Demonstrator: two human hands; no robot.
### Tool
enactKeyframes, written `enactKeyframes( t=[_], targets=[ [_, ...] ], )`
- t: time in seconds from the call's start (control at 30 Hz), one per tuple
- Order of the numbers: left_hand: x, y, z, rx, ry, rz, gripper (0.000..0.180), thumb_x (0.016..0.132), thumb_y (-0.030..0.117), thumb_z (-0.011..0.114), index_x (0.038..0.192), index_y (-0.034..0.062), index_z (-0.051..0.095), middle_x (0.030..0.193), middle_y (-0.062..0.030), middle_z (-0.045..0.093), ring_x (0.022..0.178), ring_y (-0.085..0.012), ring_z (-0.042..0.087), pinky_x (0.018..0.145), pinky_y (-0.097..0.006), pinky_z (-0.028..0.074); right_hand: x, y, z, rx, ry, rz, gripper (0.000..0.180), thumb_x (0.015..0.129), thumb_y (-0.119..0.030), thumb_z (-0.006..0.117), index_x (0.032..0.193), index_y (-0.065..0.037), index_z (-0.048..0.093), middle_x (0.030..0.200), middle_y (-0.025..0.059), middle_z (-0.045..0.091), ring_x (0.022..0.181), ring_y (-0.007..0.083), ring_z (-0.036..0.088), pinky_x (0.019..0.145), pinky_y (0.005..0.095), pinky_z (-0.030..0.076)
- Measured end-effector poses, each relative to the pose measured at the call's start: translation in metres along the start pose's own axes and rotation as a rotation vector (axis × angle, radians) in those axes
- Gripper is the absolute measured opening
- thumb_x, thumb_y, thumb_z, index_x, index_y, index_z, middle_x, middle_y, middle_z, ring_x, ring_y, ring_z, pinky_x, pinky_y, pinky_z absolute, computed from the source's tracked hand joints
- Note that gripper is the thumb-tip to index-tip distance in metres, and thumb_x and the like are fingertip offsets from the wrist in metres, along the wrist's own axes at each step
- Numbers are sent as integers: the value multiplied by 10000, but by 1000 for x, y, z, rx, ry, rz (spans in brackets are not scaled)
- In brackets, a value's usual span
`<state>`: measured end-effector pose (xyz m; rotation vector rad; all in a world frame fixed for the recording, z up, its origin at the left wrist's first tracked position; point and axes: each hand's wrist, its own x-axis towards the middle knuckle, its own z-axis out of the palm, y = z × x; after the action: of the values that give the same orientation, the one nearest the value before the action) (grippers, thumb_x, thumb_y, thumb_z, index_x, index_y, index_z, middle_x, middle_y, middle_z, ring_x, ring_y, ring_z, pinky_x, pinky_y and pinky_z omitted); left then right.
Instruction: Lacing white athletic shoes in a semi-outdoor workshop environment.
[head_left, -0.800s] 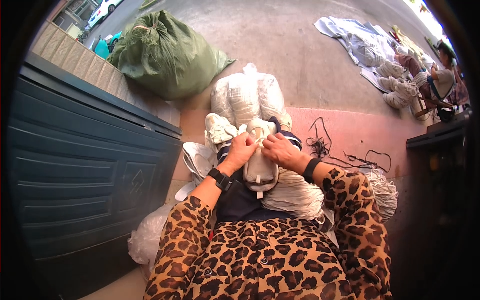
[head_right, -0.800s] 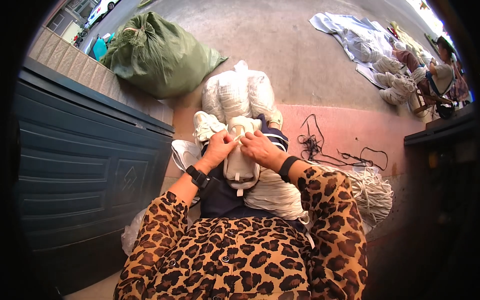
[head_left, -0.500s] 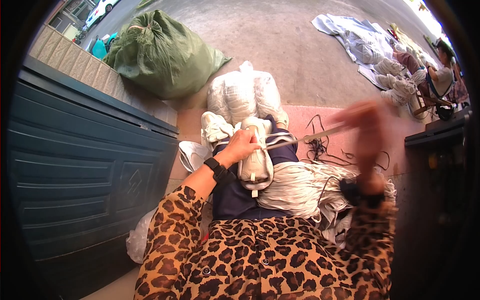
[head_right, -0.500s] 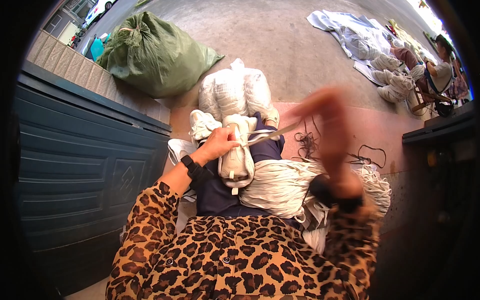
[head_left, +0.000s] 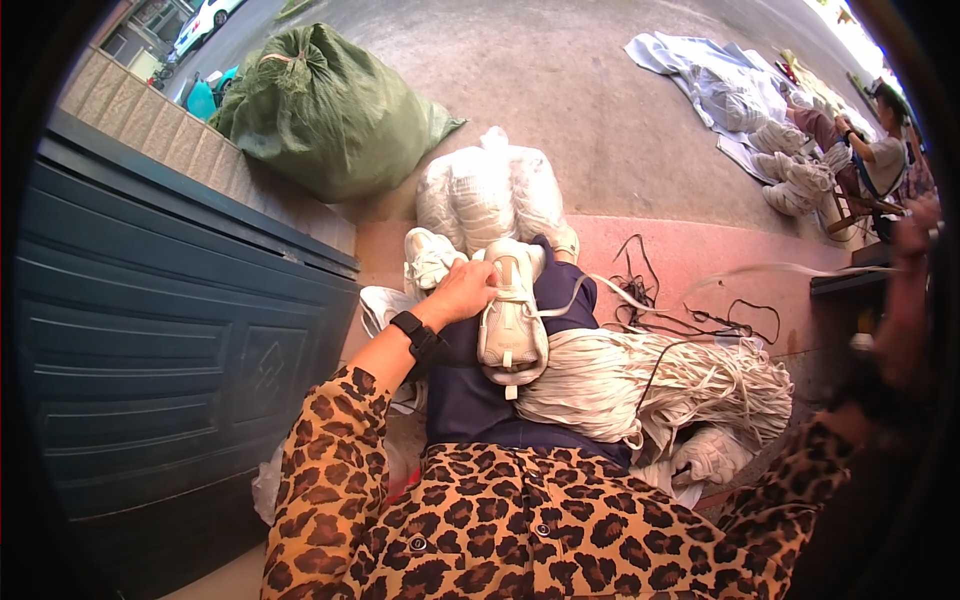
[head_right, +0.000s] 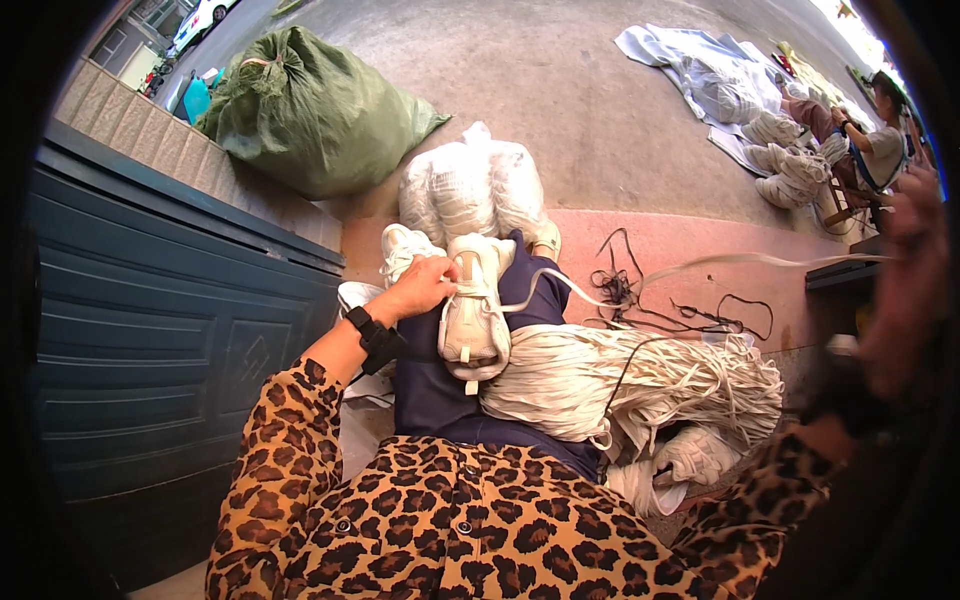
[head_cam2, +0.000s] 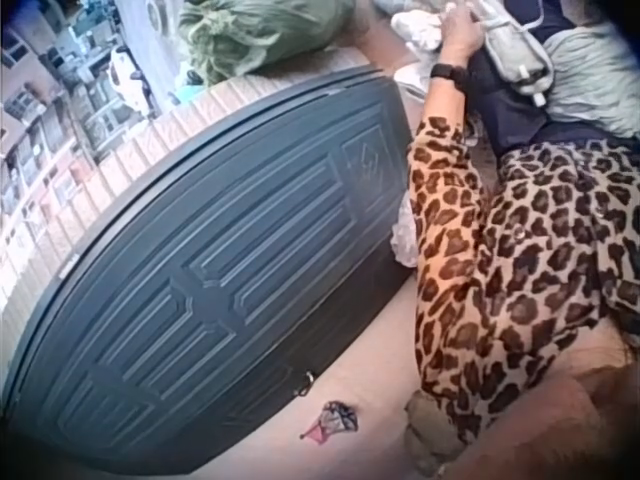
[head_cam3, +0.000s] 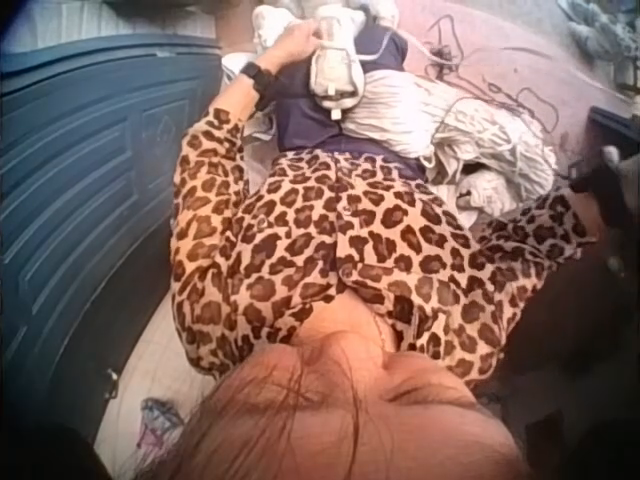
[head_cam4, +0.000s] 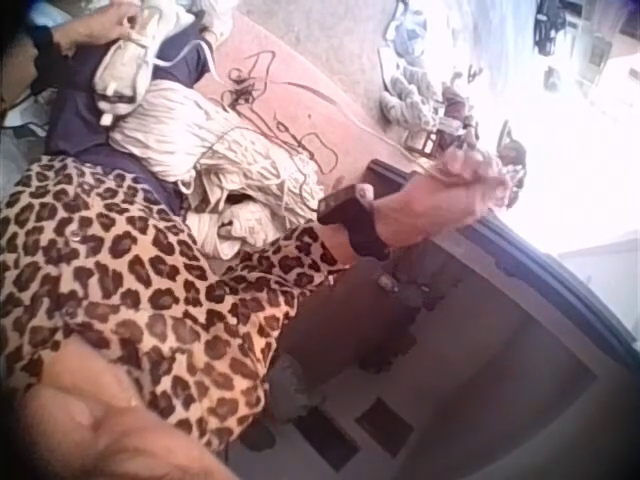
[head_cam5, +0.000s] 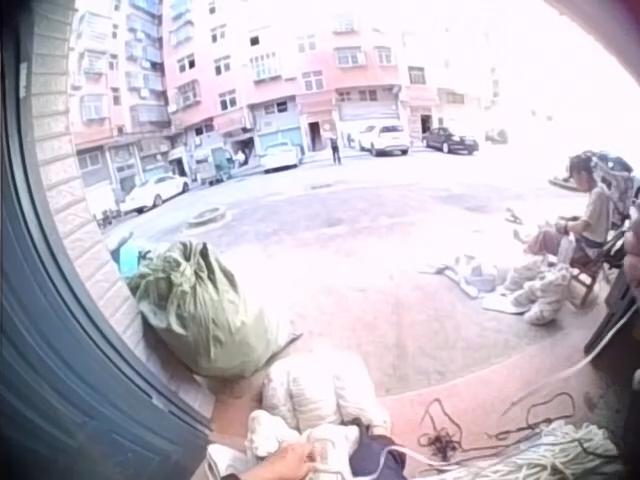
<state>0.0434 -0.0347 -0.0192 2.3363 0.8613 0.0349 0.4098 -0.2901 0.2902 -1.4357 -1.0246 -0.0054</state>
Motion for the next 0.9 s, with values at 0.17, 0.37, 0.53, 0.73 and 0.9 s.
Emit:
enactKeyframes(
  t=[0.17,0.37,0.53,0.73,0.9],
  targets=[
    [-8,-5,-1,-129,-95,-105,162,747,159,610,802,9,583,766,-146,610,739,-272,589,675,-338,454,-101,85,165,89,-562,678,198,882,-213,520,987,-47,546,866,12,559,827,101,520,759,230,412],
    [-10,5,-16,91,-53,54,123,763,178,604,788,58,608,769,-151,614,814,-344,558,709,-422,444,-226,133,275,-208,-990,447,189,726,-222,612,826,-66,645,709,143,622,680,266,614,641,364,481],
    [-29,-5,-4,90,-12,95,140,766,157,578,765,20,606,771,-149,605,787,-338,538,743,-401,434,-249,123,312,-431,-840,272,153,737,-202,571,812,-93,647,749,137,630,724,300,616,638,390,485],
    [-34,-14,5,93,10,98,174,786,174,527,765,31,625,775,-161,610,747,-356,540,693,-420,434,-261,129,322,-567,-791,-10,108,702,-140,569,686,-33,572,660,120,586,635,269,597,548,379,477],
    [-40,-5,8,98,89,50,167,775,157,513,775,29,621,770,-173,611,750,-366,549,697,-431,451,-257,132,327,-713,-971,-336,82,722,-95,529,715,-36,584,660,115,585,631,231,610,517,337,483]
  ],
)
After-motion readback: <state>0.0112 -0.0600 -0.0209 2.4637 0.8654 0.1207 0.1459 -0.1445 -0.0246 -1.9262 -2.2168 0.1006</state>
